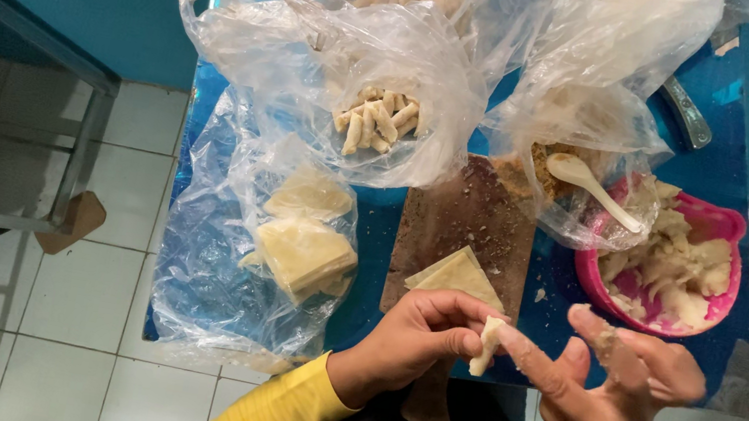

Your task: The person sits at a table and wraps small pieces of dough in square pastry wrappers, pinching the wrappers closed by hand. The finished wrapped rolls are placed into a plastic bag, with a pink bowl of dough pieces and a spoon of brown filling nearby.

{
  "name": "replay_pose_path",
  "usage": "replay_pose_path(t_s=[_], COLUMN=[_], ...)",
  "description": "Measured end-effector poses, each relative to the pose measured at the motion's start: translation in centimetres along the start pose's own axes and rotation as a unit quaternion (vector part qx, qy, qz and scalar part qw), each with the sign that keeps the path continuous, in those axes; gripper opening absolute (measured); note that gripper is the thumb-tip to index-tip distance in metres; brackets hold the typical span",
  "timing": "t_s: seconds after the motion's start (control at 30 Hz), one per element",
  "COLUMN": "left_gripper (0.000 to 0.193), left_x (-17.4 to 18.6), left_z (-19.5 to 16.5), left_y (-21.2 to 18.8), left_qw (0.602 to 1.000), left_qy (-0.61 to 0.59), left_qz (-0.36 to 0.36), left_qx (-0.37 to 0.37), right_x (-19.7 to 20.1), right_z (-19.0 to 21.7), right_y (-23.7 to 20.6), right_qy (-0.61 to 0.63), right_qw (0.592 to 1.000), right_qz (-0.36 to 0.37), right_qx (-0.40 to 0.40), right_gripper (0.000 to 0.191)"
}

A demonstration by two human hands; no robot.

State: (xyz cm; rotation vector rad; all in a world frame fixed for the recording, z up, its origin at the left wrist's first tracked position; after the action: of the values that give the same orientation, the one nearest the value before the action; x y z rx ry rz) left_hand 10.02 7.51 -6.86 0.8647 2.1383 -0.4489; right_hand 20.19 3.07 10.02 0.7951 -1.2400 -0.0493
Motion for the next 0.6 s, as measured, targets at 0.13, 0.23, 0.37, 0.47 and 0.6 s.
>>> replay_pose_path(t_s=[0.13, 0.23, 0.37, 0.47, 0.6], left_gripper=[0.035, 0.034, 0.034, 0.034, 0.035], left_x=[0.4, 0.5, 0.3, -0.1, -0.1], left_z=[0.4, 0.4, 0.1, -0.2, -0.2], left_y=[0.0, 0.0, -0.1, 0.0, 0.0], left_qw=[1.000, 1.000, 1.000, 1.000, 1.000], left_qy=[0.016, 0.014, 0.024, 0.006, 0.002], left_qz=[-0.009, -0.014, -0.015, -0.006, -0.009], left_qx=[0.006, 0.009, 0.008, 0.003, 0.004], right_x=[0.3, 0.7, 0.4, -0.1, 0.1], right_z=[1.2, 1.3, 0.6, -0.3, -1.0], right_y=[-0.2, -0.4, -0.5, -0.5, -0.5], right_qy=[0.006, 0.019, -0.005, -0.019, 0.014], right_qw=[0.998, 0.998, 0.999, 1.000, 0.999], right_qz=[-0.019, -0.030, -0.007, 0.003, -0.016], right_qx=[0.054, 0.059, 0.033, -0.007, -0.042], right_gripper=[0.069, 0.069, 0.069, 0.061, 0.057])
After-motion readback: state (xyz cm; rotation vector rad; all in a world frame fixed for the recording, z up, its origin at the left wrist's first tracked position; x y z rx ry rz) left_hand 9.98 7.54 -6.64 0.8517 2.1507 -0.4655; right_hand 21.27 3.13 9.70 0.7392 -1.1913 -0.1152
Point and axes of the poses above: each hand's wrist, its own y-axis towards the middle knuckle, its own x-axis out of the back of the hand, z = x × y, the point moved 10 cm from there along y, towards the middle knuckle, and after that the axes turned 5 degrees about y, right-handed, at the moved point
